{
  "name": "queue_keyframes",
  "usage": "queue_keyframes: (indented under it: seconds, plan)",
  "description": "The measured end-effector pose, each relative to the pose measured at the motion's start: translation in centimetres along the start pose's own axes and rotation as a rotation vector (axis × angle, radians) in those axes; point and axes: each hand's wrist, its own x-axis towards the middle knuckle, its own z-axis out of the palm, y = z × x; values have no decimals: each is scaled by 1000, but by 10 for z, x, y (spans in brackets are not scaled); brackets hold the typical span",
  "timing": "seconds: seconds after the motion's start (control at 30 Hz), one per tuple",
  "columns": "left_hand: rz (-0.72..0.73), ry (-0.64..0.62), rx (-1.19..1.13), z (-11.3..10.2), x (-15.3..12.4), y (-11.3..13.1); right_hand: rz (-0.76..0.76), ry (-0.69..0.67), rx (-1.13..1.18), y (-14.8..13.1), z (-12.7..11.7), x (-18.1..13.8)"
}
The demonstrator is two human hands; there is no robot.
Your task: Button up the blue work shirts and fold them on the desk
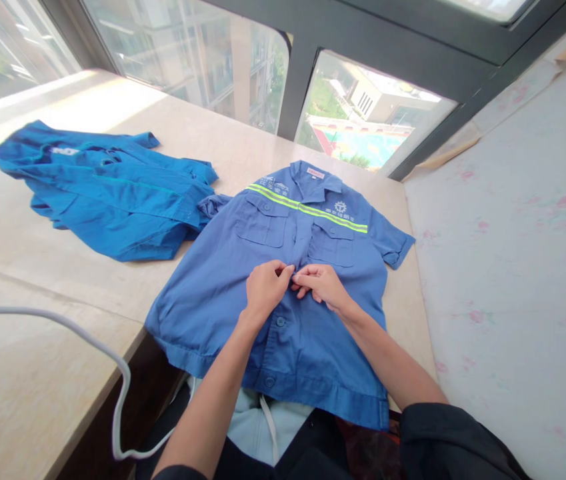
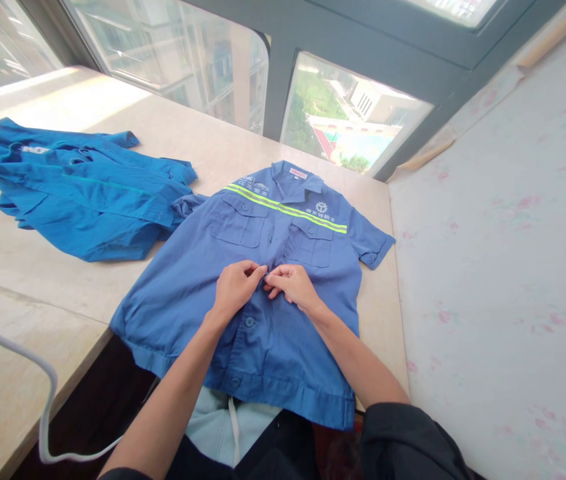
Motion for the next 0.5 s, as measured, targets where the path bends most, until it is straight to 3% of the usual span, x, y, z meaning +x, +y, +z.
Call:
queue_keyframes:
  seconds: [0.5]
  plan:
    - [-6,45,-82,5,-4,-1,-17,49,9,-3,2,0]
